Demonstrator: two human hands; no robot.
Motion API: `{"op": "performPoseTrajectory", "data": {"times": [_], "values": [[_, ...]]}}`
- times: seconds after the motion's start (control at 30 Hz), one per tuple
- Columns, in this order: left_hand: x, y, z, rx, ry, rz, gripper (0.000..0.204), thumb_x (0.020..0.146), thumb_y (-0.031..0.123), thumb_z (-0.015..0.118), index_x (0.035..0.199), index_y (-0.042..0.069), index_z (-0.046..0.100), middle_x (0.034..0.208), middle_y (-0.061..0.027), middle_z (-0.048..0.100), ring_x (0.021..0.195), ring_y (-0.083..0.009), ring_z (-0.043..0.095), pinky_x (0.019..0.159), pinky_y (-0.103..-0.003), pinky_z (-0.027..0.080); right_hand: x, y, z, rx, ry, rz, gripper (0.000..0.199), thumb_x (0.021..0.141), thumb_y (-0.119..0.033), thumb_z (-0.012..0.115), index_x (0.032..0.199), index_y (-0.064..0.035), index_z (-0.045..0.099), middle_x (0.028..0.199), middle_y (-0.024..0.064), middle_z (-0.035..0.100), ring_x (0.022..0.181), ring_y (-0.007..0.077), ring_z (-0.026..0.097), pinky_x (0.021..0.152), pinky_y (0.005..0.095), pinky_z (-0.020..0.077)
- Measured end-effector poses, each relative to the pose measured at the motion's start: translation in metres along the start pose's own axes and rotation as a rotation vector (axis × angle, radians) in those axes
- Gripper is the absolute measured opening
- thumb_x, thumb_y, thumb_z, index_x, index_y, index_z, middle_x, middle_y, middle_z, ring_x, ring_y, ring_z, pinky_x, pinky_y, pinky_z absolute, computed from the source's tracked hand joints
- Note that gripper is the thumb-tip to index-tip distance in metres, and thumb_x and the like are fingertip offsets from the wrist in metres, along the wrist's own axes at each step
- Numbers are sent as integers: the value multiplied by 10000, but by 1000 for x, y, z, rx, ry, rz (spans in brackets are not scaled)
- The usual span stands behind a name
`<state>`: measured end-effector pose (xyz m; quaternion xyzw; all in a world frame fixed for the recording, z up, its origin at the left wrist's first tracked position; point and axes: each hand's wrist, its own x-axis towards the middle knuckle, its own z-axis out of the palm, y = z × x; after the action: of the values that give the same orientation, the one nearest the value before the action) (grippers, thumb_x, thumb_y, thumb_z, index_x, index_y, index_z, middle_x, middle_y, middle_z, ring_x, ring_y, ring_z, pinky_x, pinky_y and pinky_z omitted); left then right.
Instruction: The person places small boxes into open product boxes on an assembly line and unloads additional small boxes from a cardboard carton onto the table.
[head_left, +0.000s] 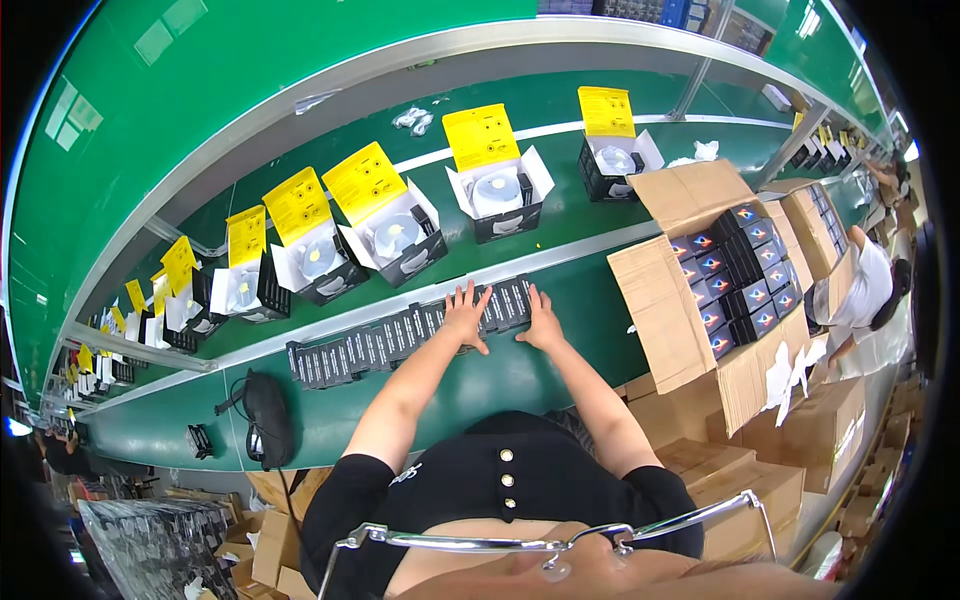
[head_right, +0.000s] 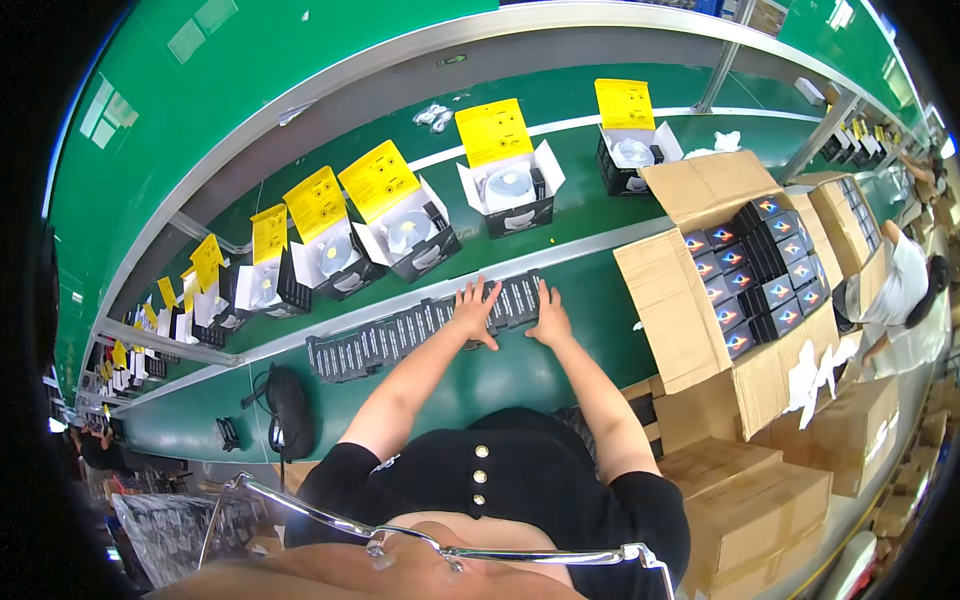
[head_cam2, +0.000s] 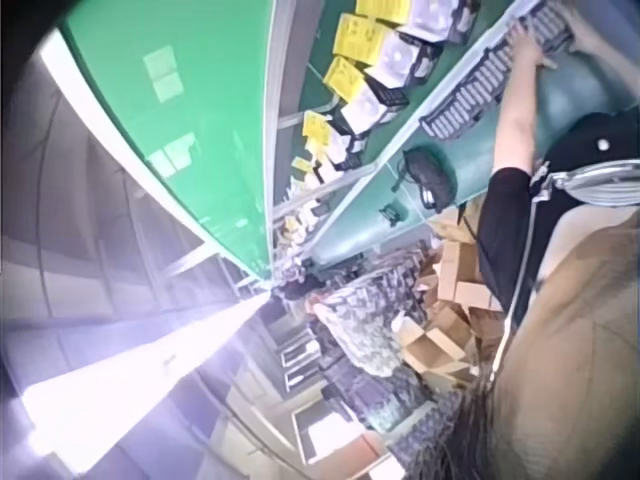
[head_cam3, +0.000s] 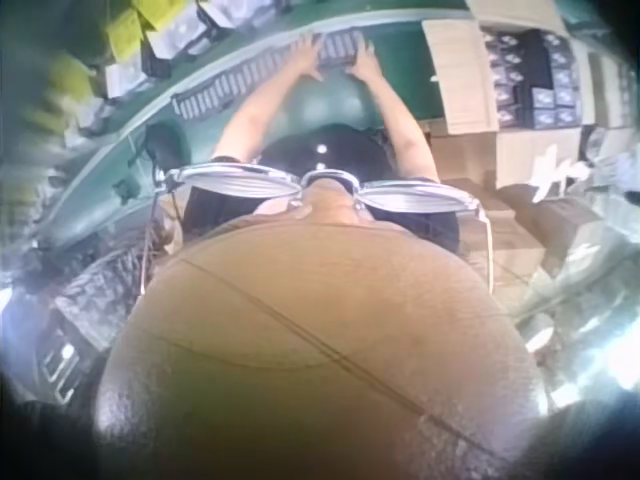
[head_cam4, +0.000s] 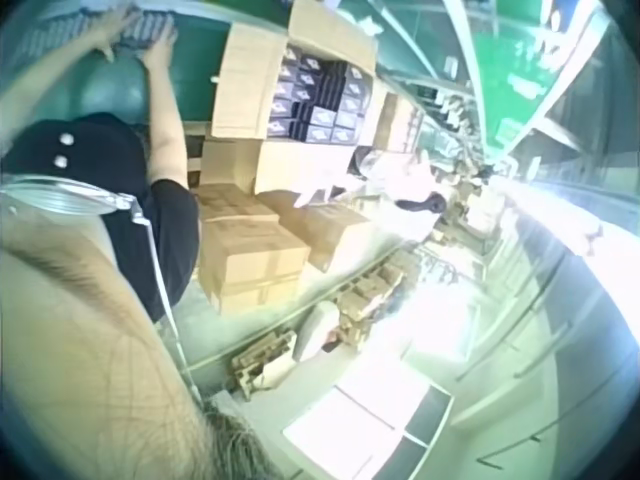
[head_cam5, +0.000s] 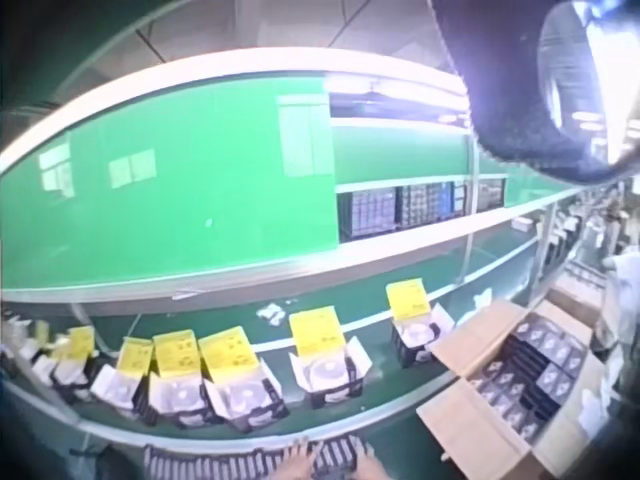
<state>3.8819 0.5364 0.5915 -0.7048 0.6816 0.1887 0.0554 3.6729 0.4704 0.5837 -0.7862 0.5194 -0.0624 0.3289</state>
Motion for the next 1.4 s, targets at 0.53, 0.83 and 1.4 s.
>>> {"op": "performPoseTrajectory", "data": {"times": [0.53, 0.83, 1.4], "values": [[-85, 16, 30, -453, 911, -198, 479, 747, 167, 766, 1148, -3, 567, 1134, -205, 553, 1091, -394, 530, 963, -473, 431, 9, 5, 10, 318, 51, -96, 1306, 582, -405, 924, 1522, 50, 139, 1405, 303, 413, 1306, 408, 449, 1094, 431, 387], [-95, 5, 103, -1152, 954, -794, 547, 741, 239, 825, 1138, -13, 546, 983, -141, 554, 909, -280, 575, 809, -390, 494, 40, 10, 47, 512, 34, -35, 1165, 673, -325, 878, 1525, 31, 166, 1397, 239, 511, 1255, 360, 535, 1060, 395, 419], [-178, -8, 152, -1108, 558, -666, 764, 728, 438, 818, 1252, -52, 556, 1156, -233, 624, 1072, -358, 620, 929, -418, 502, -83, 47, 78, 646, -195, 75, 633, 761, -26, 789, 1322, -13, 497, 1261, 173, 610, 1040, 218, 637, 874, 355, 526]]}}
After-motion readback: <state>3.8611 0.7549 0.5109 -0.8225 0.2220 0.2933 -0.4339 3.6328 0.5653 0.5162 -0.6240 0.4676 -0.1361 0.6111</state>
